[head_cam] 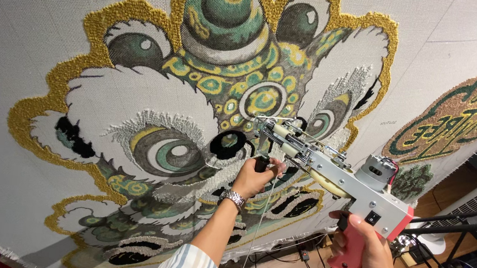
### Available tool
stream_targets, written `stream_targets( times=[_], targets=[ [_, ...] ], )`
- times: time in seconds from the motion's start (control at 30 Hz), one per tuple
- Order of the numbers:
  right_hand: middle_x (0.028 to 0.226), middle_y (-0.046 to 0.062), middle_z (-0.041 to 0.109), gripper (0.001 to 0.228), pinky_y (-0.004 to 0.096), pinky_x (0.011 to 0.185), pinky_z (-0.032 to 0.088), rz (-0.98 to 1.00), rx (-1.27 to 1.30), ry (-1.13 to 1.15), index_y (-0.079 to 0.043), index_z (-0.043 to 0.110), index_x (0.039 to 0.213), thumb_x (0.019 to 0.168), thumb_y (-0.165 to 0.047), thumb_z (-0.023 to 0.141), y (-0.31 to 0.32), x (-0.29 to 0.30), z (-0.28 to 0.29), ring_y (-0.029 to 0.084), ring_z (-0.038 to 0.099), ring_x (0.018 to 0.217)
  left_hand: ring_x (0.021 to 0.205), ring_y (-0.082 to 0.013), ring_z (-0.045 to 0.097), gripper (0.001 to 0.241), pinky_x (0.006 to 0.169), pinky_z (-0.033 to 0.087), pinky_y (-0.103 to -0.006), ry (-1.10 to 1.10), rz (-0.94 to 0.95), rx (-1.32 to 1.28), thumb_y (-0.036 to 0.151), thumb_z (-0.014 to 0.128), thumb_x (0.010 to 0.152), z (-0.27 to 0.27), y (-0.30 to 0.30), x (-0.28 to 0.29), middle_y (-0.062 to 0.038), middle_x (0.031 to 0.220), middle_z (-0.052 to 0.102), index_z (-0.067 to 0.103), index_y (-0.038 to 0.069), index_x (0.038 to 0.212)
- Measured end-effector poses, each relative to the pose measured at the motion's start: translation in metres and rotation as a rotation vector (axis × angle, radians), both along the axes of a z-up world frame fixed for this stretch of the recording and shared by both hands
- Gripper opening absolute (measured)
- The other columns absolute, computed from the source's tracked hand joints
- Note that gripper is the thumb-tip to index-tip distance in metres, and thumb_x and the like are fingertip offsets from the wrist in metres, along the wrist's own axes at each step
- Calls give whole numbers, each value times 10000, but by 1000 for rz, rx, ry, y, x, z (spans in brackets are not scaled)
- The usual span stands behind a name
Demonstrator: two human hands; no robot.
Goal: The person uses a handheld tufting gun to apply white yarn to a large canvas featuring a stylized lion head design. They guide the tool along the contours of the design, filling in specific areas with tufted yarn while holding the yarn feed with their left hand.
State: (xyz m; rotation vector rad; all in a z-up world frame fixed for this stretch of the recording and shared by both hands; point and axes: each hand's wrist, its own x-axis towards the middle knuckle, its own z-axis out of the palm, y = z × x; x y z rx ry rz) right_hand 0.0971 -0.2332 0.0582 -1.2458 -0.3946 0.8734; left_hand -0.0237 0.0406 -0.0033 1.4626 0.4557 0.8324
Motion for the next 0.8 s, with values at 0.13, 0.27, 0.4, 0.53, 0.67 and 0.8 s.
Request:
stream_targets(
  times=[0.13, 0.27, 0.4, 0.53, 0.67, 0.8],
  targets=[
    [636, 87, 500, 554, 409, 438, 447, -13, -37, -1, 44, 706, 1135, 807, -398, 643, 3, -3, 4, 215, 485, 518, 730, -69, 673, 266, 581, 480, -231, 56, 33, 29, 283, 794, 888, 4, 0, -2, -44, 851, 776, 736, 32, 955],
    [642, 92, 524, 535, 399, 436, 441, -8, -38, -14, 29, 703, 1117, 808, -403, 641, 9, -4, 7, 217, 501, 516, 541, -53, 527, 292, 426, 359, -227, 133, 53, 6, 344, 789, 885, 8, 4, -6, -5, 808, 762, 745, 63, 949],
    [648, 81, 524, 515, 385, 442, 454, 6, -18, -53, 18, 713, 1096, 816, -409, 652, 16, -10, 11, 199, 507, 531, 693, 53, 715, 322, 411, 447, -243, 57, 43, -2, 367, 800, 864, 6, 13, -2, 17, 848, 788, 710, 69, 946],
    [641, 86, 529, 482, 397, 425, 451, -13, -25, -93, 3, 695, 1065, 801, -399, 672, 28, -19, 18, 215, 518, 524, 440, -54, 523, 386, 410, 423, -234, 171, 104, 27, 448, 805, 832, 6, 27, -1, -9, 800, 774, 749, 84, 948],
    [727, 60, 605, 396, 346, 441, 437, -48, 68, -118, -12, 644, 1047, 793, -309, 708, 43, -29, 18, 178, 531, 546, 424, -67, 536, 437, 414, 438, -236, 193, 100, 38, 477, 810, 816, 2, 46, 3, -16, 795, 776, 785, 82, 1003],
    [729, 68, 547, 332, 332, 460, 454, -70, 116, -139, -10, 591, 1041, 845, -231, 744, 56, -34, 16, 175, 558, 563, 412, -75, 515, 462, 407, 425, -246, 162, 103, 36, 453, 830, 811, -5, 65, 10, -41, 772, 769, 785, 72, 1068]
  ],
)
